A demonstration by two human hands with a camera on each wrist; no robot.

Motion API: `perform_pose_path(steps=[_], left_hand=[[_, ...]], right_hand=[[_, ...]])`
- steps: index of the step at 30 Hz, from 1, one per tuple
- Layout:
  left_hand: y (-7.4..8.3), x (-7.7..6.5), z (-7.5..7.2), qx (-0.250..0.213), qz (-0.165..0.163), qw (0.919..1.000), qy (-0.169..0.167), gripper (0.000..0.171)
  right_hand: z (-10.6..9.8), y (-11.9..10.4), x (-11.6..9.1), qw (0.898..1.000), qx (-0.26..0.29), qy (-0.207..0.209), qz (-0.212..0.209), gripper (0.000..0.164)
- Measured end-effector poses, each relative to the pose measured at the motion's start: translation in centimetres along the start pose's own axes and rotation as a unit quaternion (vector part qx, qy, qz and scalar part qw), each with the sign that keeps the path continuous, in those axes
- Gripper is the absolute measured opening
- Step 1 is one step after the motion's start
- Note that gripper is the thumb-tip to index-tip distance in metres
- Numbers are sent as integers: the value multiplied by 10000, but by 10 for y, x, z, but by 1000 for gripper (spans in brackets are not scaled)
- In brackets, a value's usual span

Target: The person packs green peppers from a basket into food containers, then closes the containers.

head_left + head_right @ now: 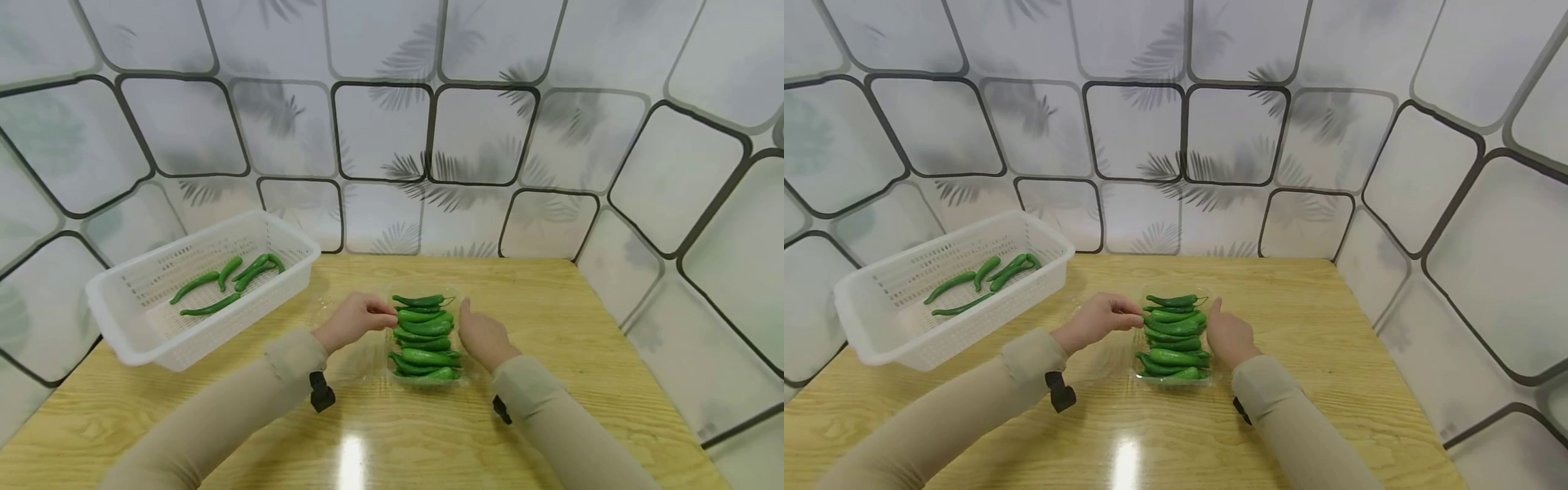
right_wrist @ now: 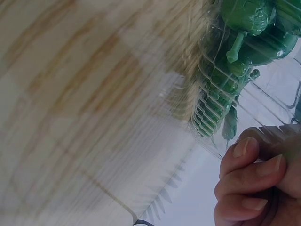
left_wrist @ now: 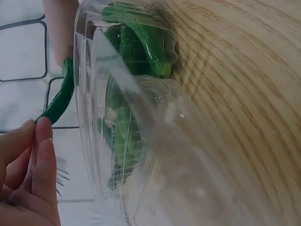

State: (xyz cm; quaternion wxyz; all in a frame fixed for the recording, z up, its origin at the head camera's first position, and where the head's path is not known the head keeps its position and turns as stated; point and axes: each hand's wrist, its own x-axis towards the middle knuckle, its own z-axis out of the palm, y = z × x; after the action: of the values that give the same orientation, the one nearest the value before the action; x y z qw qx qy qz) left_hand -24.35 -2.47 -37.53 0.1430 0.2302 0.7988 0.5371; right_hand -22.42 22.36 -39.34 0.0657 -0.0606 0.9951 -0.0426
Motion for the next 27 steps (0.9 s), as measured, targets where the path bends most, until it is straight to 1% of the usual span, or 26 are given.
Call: perform_pose_path(steps=[6, 9, 10, 12, 15, 18, 21, 24, 25, 27], left_hand=[[-1, 2, 5, 109, -134, 9998, -101, 26], [-2, 3, 8, 496, -7, 9987, -80, 22], [-2, 3, 9, 686, 97, 9976, -75, 21], [-2, 3, 11, 1153, 331, 9928, -42, 18], [-2, 3, 14, 1762, 628, 9824, 29, 16], [-1, 4, 17, 2124, 690, 9747, 90, 14], [0, 6, 19, 2134, 613, 9750, 49, 14], [0, 8, 21, 2035, 570, 9773, -113, 13], [0, 8, 22, 2069, 561, 9766, -173, 13], [0, 9, 23, 2269, 625, 9715, -292, 13]], right_hand=[[0, 0, -1, 10000, -36, 38, -61, 56], [0, 0, -1, 9999, -56, 64, -90, 56], [0, 0, -1, 9999, -66, 73, -96, 55], [0, 0, -2, 9999, -82, 84, -103, 55], [-1, 0, -2, 9999, -81, 89, -105, 55], [0, 0, -2, 9998, -74, 98, -125, 55], [0, 1, -1, 9999, -62, 73, -110, 55], [-1, 1, -1, 9999, -23, 71, -81, 55], [-1, 1, 0, 10000, -13, 53, -62, 55], [-1, 0, 0, 10000, -1, 39, -58, 55]])
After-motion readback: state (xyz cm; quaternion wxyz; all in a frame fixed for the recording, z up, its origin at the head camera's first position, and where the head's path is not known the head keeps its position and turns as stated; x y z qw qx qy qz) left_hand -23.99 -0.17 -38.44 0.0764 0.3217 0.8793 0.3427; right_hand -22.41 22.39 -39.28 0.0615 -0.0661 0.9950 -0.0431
